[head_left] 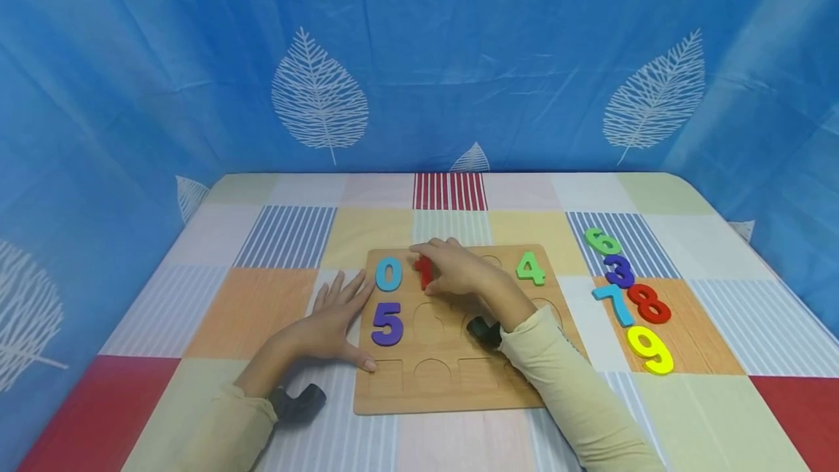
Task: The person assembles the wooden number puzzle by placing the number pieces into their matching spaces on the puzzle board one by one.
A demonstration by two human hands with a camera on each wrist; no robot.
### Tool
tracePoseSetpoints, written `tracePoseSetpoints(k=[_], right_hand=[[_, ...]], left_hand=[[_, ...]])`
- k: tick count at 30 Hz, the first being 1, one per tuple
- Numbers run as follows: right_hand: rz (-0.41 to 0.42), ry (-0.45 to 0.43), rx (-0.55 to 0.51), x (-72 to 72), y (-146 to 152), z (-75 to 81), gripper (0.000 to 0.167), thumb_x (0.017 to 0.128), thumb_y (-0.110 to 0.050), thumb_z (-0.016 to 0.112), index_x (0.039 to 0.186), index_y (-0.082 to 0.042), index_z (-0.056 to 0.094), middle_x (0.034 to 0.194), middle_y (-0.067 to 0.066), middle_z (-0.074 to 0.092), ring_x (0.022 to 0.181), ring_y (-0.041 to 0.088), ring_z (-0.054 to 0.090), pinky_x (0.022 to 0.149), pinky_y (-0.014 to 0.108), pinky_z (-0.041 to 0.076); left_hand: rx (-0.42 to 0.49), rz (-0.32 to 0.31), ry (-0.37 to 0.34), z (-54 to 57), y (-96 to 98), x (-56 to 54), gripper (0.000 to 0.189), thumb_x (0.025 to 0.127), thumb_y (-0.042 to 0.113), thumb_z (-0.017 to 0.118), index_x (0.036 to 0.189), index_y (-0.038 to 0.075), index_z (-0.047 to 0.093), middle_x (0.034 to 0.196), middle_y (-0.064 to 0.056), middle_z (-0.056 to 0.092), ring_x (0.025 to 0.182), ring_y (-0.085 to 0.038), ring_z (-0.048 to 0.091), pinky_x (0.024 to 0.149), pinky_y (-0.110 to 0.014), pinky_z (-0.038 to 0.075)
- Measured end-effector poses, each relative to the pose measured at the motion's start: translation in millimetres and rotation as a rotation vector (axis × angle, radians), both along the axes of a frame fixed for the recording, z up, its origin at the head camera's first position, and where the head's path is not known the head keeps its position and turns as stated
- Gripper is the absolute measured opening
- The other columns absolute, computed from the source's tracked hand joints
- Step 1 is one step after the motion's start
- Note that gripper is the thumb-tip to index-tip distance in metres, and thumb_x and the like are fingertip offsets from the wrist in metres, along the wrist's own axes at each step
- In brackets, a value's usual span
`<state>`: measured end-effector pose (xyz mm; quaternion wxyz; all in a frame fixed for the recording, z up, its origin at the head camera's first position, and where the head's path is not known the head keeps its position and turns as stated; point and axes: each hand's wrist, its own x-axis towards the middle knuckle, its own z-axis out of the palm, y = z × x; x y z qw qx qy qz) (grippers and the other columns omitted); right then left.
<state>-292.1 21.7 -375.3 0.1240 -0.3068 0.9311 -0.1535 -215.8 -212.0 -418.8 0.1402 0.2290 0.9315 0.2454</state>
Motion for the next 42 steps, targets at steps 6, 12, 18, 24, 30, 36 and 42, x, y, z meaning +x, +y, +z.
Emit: tracePoseSetpoints(k=[6,12,18,24,30,36,42], right_hand=[[-0.006,-0.006,0.001,-0.2,0,-0.8,0.068,0.077,-0.018,0.073,0.137,-0.011,0.040,0.128,0.011,0.050,0.110,0.028,0.045,0.093,0.040,0.042],[-0.015,0.000,0.012,-0.2,-1,-1.2,0.066,0.078,-0.018,0.072,0.137,-0.012,0.042,0.130,0.009,0.050,0.110,0.027,0.045,0.092,0.039,0.043],[-0.022,0.007,0.027,0.2,-1,-3.2,0.065,0.078,-0.019,0.072,0.136,-0.012,0.043,0.132,0.009,0.049,0.110,0.026,0.045,0.092,0.037,0.043],[-0.014,0.026,-0.001,1.6,3,-4.3,0.064,0.079,-0.019,0.071,0.136,-0.010,0.043,0.133,0.010,0.048,0.112,0.027,0.045,0.094,0.039,0.041],[-0.011,0.116,-0.052,3.2,17,-7.3,0.061,0.081,-0.022,0.068,0.135,-0.010,0.043,0.134,0.011,0.047,0.116,0.030,0.044,0.097,0.042,0.040],[-0.054,0.122,-0.058,8.8,36,-7.5,0.061,0.081,-0.022,0.067,0.136,-0.013,0.042,0.135,0.009,0.046,0.115,0.028,0.043,0.095,0.042,0.041],[-0.055,0.169,-0.047,14.7,59,-8.4,0.061,0.081,-0.023,0.068,0.135,-0.011,0.044,0.135,0.011,0.047,0.118,0.030,0.043,0.099,0.044,0.039]], left_hand=[[0.009,-0.006,0.004,1.0,0.0,0.0,0.123,0.056,0.053,0.079,0.146,0.004,0.012,0.153,-0.019,0.000,0.136,-0.045,-0.014,0.105,-0.063,-0.009],[0.014,-0.006,0.004,1.6,0.7,-0.1,0.121,0.058,0.051,0.080,0.146,0.003,0.012,0.153,-0.020,0.001,0.136,-0.046,-0.013,0.105,-0.063,-0.009],[0.020,-0.009,0.001,1.7,2.6,0.0,0.121,0.058,0.051,0.080,0.146,0.002,0.012,0.153,-0.021,0.001,0.136,-0.046,-0.013,0.105,-0.064,-0.009],[0.017,-0.015,0.001,1.6,3.7,0.0,0.122,0.057,0.053,0.079,0.146,0.003,0.012,0.153,-0.020,0.000,0.136,-0.046,-0.014,0.105,-0.063,-0.010],[0.012,-0.010,-0.003,2.5,5.2,-0.2,0.123,0.057,0.054,0.079,0.146,0.005,0.011,0.153,-0.019,0.000,0.136,-0.044,-0.014,0.106,-0.062,-0.011],[0.009,-0.007,0.001,2.5,2.6,-0.5,0.123,0.057,0.054,0.079,0.146,0.004,0.011,0.153,-0.019,0.000,0.136,-0.045,-0.014,0.106,-0.062,-0.011],[0.002,-0.005,0.007,0.3,0.4,-0.1,0.122,0.057,0.053,0.079,0.146,0.003,0.011,0.153,-0.020,0.000,0.136,-0.046,-0.014,0.106,-0.062,-0.011]])
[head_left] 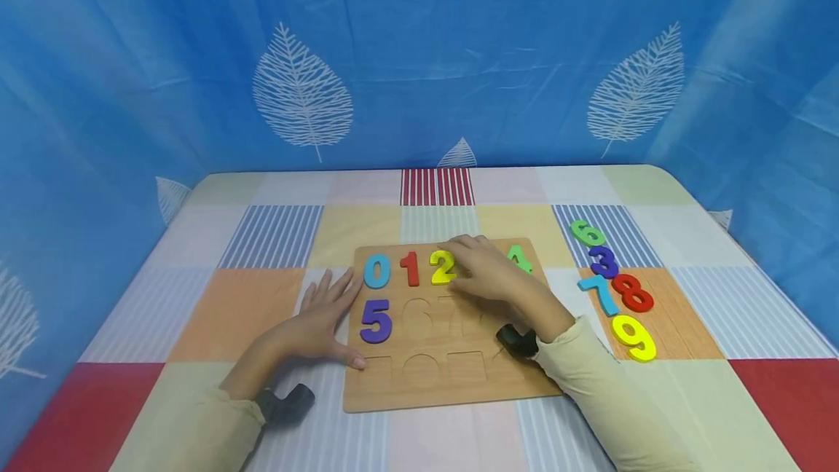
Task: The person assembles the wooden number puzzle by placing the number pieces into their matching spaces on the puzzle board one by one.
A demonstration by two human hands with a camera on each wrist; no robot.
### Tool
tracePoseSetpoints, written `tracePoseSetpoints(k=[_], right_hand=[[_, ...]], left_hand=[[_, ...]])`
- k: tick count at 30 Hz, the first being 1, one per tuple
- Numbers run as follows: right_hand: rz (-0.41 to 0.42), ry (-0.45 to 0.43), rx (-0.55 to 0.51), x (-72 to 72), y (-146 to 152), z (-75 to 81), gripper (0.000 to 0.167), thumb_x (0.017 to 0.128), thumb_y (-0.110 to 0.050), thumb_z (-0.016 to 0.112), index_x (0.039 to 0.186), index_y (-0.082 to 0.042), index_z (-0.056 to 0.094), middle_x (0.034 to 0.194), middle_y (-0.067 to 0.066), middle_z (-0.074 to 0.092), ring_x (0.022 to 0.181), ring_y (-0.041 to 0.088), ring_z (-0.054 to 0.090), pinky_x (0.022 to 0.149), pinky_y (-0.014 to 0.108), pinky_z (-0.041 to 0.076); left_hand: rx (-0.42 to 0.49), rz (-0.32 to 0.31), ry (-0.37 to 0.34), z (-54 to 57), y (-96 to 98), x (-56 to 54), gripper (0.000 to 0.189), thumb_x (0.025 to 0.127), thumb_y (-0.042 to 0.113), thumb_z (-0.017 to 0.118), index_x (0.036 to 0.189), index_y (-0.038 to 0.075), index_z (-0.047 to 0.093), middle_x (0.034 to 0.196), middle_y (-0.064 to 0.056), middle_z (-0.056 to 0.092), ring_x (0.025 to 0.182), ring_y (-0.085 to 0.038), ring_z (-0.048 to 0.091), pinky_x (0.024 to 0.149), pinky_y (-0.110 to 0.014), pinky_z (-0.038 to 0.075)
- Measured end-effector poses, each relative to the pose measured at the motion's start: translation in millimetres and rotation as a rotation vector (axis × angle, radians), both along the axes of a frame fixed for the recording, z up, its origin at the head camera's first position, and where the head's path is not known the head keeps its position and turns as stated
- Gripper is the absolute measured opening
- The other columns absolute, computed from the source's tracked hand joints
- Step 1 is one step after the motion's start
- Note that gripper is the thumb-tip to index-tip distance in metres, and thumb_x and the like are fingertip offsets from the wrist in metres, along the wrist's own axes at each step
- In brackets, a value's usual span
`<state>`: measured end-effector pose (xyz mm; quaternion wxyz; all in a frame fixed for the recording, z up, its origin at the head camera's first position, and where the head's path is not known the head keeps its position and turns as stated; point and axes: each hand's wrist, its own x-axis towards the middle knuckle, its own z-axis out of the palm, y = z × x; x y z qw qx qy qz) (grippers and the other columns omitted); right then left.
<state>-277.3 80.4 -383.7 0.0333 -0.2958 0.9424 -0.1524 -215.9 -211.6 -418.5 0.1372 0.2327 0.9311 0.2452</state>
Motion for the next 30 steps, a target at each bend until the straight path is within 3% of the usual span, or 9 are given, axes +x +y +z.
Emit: tracePoseSetpoints(k=[8,15,22,30], right_hand=[[-0.036,0.032,-0.011,4.7,35,0.2,0.060,0.081,-0.021,0.068,0.134,-0.006,0.044,0.133,0.016,0.047,0.120,0.037,0.041,0.099,0.050,0.036],[-0.136,0.028,0.028,2.0,75,7.7,0.059,0.083,-0.018,0.066,0.134,0.000,0.041,0.131,0.023,0.046,0.118,0.043,0.040,0.097,0.056,0.033],[-0.264,-0.062,0.037,-5.2,126,20.4,0.066,0.083,-0.015,0.064,0.137,0.005,0.031,0.136,0.034,0.033,0.125,0.051,0.026,0.103,0.065,0.014],[-0.434,-0.189,0.134,-6.7,167,21.3,0.072,0.081,-0.022,0.066,0.137,0.004,0.030,0.136,0.037,0.028,0.124,0.055,0.021,0.098,0.069,0.021]], left_hand=[[0.012,-0.002,-0.002,-1.3,-0.9,0.3,0.122,0.057,0.053,0.079,0.146,0.002,0.012,0.153,-0.021,0.000,0.136,-0.046,-0.014,0.105,-0.063,-0.010],[0.024,-0.007,0.003,-1.0,-1.4,1.0,0.121,0.058,0.052,0.079,0.145,0.001,0.012,0.152,-0.021,0.000,0.136,-0.046,-0.014,0.105,-0.063,-0.010],[0.011,0.012,-0.007,-1.2,-1.9,1.2,0.122,0.057,0.054,0.079,0.146,0.004,0.012,0.153,-0.020,0.000,0.136,-0.046,-0.015,0.105,-0.063,-0.009],[0.010,0.011,0.000,-2.5,-1.2,-0.4,0.122,0.057,0.054,0.079,0.146,0.004,0.012,0.153,-0.020,0.000,0.136,-0.046,-0.014,0.105,-0.063,-0.008]])
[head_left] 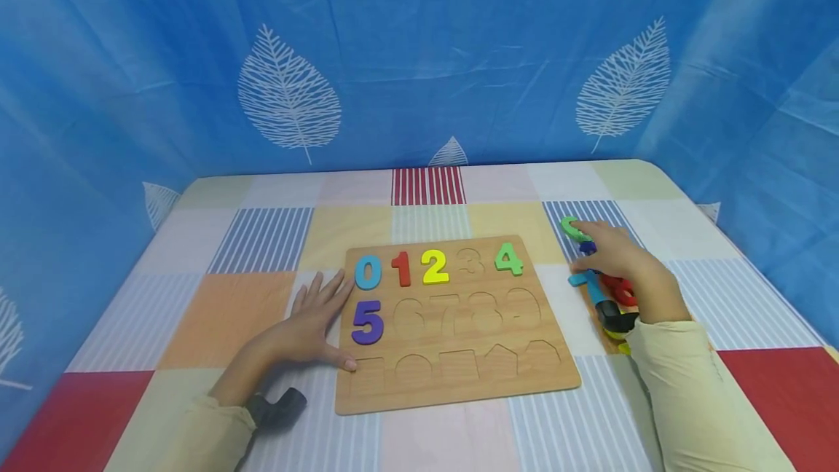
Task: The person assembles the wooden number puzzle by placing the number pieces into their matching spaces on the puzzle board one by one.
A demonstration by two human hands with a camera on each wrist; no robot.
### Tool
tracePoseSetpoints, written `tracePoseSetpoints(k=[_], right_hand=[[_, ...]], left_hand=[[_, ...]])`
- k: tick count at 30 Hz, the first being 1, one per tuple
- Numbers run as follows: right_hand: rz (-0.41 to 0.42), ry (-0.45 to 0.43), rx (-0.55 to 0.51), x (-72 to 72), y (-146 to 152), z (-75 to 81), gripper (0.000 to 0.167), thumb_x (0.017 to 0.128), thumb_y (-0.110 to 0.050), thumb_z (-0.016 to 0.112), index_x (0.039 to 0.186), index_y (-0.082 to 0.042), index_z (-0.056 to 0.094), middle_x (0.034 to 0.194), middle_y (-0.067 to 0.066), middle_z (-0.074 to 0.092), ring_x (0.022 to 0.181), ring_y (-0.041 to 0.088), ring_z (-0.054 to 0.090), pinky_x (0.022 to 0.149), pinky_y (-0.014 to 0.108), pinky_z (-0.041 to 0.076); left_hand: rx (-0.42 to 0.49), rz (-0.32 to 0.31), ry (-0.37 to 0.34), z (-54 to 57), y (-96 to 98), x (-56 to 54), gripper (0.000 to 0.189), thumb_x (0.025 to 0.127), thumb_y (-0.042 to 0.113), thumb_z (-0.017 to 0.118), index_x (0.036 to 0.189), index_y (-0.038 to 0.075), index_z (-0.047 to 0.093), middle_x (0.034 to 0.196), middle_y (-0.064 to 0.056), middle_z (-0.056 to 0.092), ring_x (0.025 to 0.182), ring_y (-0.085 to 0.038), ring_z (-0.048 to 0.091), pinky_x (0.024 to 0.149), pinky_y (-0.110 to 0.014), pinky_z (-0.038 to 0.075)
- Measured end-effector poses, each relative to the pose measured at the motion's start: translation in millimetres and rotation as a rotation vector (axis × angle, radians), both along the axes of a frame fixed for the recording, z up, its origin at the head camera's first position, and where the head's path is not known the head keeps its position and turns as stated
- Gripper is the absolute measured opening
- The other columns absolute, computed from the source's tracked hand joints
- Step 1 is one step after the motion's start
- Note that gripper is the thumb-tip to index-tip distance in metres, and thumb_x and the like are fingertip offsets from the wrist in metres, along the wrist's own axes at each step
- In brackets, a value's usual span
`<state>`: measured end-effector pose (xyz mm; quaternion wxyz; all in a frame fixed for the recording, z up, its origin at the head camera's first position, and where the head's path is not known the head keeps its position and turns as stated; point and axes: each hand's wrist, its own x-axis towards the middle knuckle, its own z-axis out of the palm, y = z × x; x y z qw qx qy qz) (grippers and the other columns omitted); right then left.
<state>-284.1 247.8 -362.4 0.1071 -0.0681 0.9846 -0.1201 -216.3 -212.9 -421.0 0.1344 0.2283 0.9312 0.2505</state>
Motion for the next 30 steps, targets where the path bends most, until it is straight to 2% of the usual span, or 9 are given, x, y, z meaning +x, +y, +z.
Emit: tracePoseSetpoints(k=[4,11,21,30], right_hand=[[-0.037,-0.059,0.022,2.0,10,-0.5,0.070,0.081,-0.020,0.066,0.136,0.005,0.031,0.135,0.037,0.029,0.122,0.055,0.023,0.096,0.069,0.023],[-0.065,-0.116,-0.004,3.5,14,2.1,0.068,0.082,-0.015,0.064,0.138,0.003,0.030,0.134,0.035,0.032,0.117,0.052,0.030,0.094,0.069,0.027],[-0.054,-0.125,-0.003,3.1,20,-2.9,0.066,0.080,-0.011,0.063,0.135,0.006,0.030,0.132,0.038,0.032,0.112,0.052,0.035,0.091,0.067,0.034],[-0.062,-0.120,0.003,2.2,19,-4.5,0.069,0.079,-0.014,0.065,0.136,0.005,0.031,0.133,0.037,0.031,0.116,0.053,0.032,0.093,0.068,0.030]], left_hand=[[0.004,-0.006,0.004,-0.8,-1.1,0.0,0.121,0.057,0.053,0.079,0.146,0.003,0.013,0.152,-0.020,0.001,0.135,-0.047,-0.014,0.105,-0.064,-0.008],[0.003,-0.010,0.019,-2.5,-2.1,-0.9,0.122,0.057,0.053,0.079,0.146,0.002,0.012,0.152,-0.021,0.001,0.135,-0.048,-0.013,0.104,-0.065,-0.008],[-0.001,-0.005,0.004,-0.8,-1.0,-1.2,0.121,0.058,0.053,0.078,0.146,0.004,0.012,0.153,-0.020,0.000,0.135,-0.047,-0.014,0.105,-0.064,-0.008],[-0.007,-0.003,0.008,-1.1,-0.9,-1.9,0.121,0.057,0.055,0.078,0.146,0.004,0.012,0.153,-0.019,0.001,0.136,-0.047,-0.013,0.105,-0.064,-0.008]])
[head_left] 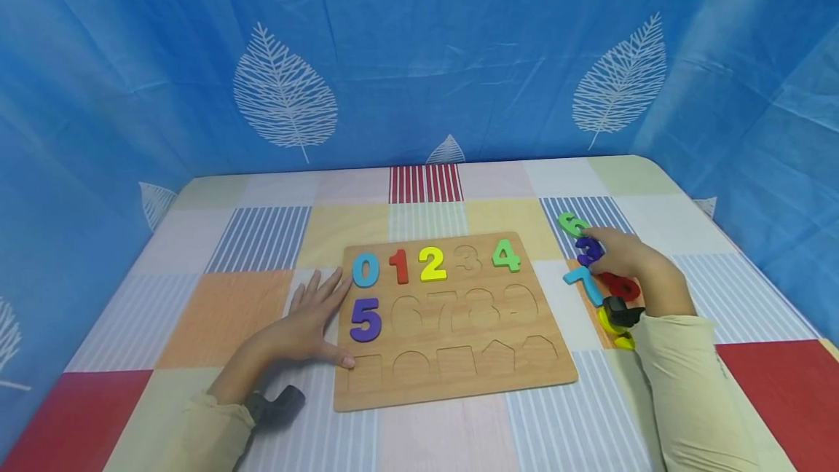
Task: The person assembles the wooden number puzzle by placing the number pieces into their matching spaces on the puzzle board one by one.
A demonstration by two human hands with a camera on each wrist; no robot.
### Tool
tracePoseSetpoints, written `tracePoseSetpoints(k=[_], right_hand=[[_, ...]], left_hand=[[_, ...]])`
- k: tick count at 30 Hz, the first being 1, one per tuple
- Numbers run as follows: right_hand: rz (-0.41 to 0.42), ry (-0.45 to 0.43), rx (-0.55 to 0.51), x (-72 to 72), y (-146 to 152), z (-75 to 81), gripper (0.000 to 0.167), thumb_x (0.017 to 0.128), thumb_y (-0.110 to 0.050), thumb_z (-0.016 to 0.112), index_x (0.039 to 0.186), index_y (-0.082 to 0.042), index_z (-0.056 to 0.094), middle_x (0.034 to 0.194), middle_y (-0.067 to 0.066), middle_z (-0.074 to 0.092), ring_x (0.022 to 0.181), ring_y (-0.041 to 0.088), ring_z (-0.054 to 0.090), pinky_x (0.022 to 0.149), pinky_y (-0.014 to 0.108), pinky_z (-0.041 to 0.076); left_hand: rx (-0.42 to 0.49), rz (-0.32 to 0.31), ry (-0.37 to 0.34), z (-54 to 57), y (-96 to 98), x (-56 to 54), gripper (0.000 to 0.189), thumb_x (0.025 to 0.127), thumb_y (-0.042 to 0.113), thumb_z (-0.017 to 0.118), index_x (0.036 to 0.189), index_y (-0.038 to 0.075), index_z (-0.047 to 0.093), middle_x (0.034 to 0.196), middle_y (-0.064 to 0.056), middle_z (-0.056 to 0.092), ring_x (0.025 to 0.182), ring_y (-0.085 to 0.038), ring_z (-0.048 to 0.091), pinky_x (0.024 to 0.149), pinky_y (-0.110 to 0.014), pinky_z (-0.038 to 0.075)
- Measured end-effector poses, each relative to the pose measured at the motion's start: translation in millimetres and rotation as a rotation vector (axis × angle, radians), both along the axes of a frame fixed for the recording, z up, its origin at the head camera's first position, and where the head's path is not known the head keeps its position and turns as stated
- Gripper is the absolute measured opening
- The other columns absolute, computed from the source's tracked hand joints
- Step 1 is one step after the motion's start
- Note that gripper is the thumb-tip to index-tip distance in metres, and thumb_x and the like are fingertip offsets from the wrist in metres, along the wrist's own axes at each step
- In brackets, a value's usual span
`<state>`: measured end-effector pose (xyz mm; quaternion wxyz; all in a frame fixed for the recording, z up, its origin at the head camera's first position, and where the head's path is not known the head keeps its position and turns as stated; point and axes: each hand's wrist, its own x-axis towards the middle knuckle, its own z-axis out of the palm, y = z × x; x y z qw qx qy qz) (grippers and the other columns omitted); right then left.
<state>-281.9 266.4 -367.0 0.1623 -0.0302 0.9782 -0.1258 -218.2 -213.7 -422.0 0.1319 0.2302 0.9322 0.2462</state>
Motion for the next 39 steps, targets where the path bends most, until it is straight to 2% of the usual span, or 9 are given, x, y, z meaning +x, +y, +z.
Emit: tracePoseSetpoints(k=[5,10,15,22,28,35,39], right_hand=[[-0.012,-0.001,-0.012,-0.5,-2,1.4,0.069,0.080,-0.015,0.065,0.137,0.004,0.030,0.135,0.037,0.029,0.117,0.052,0.031,0.094,0.068,0.029],[0.018,0.048,-0.017,0.5,-10,7.6,0.066,0.082,-0.018,0.064,0.135,0.006,0.033,0.133,0.037,0.031,0.117,0.052,0.031,0.094,0.067,0.029],[0.092,0.123,-0.021,1.7,-30,10.1,0.064,0.081,-0.019,0.065,0.133,0.006,0.037,0.133,0.036,0.033,0.121,0.054,0.029,0.095,0.067,0.029],[0.223,0.205,-0.050,4.0,-65,10.6,0.060,0.081,-0.017,0.067,0.131,0.006,0.042,0.130,0.032,0.042,0.120,0.050,0.037,0.097,0.062,0.032],[0.268,0.215,-0.072,3.1,-88,11.9,0.061,0.080,-0.020,0.068,0.131,0.002,0.044,0.129,0.028,0.045,0.119,0.048,0.039,0.097,0.061,0.032],[0.318,0.212,-0.075,-0.4,-121,8.6,0.059,0.080,-0.021,0.069,0.130,-0.001,0.047,0.126,0.022,0.051,0.110,0.039,0.045,0.090,0.052,0.042],[0.333,0.196,-0.080,-1.4,-137,11.1,0.059,0.081,-0.021,0.069,0.132,-0.003,0.046,0.129,0.019,0.050,0.114,0.038,0.044,0.093,0.051,0.041]], left_hand=[[0.000,0.002,-0.001,-0.1,0.2,0.1,0.121,0.058,0.054,0.078,0.146,0.005,0.012,0.153,-0.019,0.001,0.136,-0.047,-0.013,0.105,-0.064,-0.008],[0.000,0.004,-0.008,0.9,0.2,0.5,0.121,0.057,0.055,0.078,0.146,0.005,0.012,0.153,-0.019,0.000,0.136,-0.046,-0.014,0.105,-0.064,-0.008],[0.002,0.002,-0.009,1.1,0.6,0.2,0.121,0.058,0.053,0.079,0.146,0.005,0.012,0.153,-0.019,0.000,0.136,-0.046,-0.014,0.105,-0.064,-0.008],[0.010,0.002,-0.017,1.8,0.9,0.5,0.121,0.058,0.052,0.079,0.146,0.004,0.012,0.153,-0.019,0.000,0.136,-0.046,-0.014,0.105,-0.064,-0.009],[0.015,-0.011,-0.008,4.5,0.2,0.1,0.121,0.058,0.052,0.079,0.146,0.003,0.012,0.152,-0.021,0.001,0.135,-0.047,-0.014,0.104,-0.064,-0.009],[0.011,-0.001,-0.023,4.3,-1.1,1.0,0.121,0.057,0.053,0.079,0.146,0.003,0.012,0.153,-0.020,0.000,0.135,-0.046,-0.014,0.105,-0.064,-0.009],[0.004,-0.007,-0.017,3.2,-0.7,-0.1,0.122,0.057,0.053,0.079,0.146,0.003,0.012,0.153,-0.020,0.001,0.136,-0.047,-0.013,0.105,-0.063,-0.009]])
